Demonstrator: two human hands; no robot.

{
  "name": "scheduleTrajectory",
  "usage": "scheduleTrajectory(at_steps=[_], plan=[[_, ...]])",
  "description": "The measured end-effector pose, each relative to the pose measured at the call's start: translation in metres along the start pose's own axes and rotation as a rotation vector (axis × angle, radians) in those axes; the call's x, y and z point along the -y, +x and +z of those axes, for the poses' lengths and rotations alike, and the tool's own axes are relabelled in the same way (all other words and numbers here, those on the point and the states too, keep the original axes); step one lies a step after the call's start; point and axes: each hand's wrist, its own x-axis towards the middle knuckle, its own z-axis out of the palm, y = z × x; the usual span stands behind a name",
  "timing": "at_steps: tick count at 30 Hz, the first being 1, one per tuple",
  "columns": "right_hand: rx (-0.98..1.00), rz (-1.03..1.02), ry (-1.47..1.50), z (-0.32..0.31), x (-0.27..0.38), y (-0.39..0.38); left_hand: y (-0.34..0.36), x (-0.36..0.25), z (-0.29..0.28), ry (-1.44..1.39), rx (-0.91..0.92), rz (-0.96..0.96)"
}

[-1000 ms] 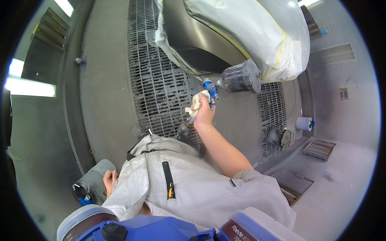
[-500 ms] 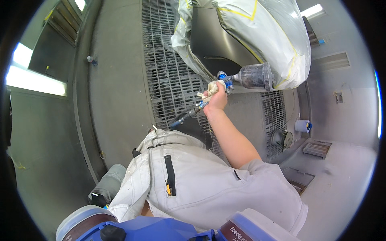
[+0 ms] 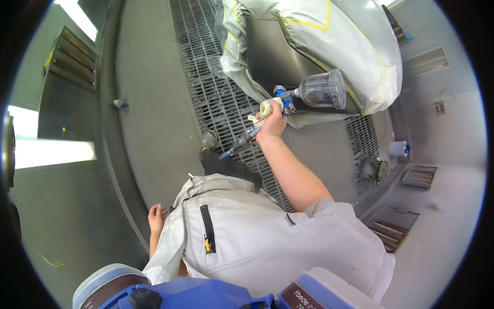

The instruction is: The person uses a spray gun to apply paint to a car fender in a paint booth. They wipe the surface with a cloth and continue spraying different sections of the fender.

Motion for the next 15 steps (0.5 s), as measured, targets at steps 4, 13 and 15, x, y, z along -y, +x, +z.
scheduleTrajectory(at_steps=[4, 13, 15], plan=[[-0.035, -0.013, -0.004, 0.040, -0.024, 0.016, 0.005, -0.047, 0.011, 0.231, 0.010, -0.067], [-0.050, 0.008, 0.092, 0.116, -0.053, 0.050, 0.061, -0.103, -0.003, 0.421, 0.064, -0.353], [-0.006, 0.044, 0.111, 0.122, -0.053, 0.051, 0.082, -0.121, -0.008, 0.445, 0.073, -0.356]])
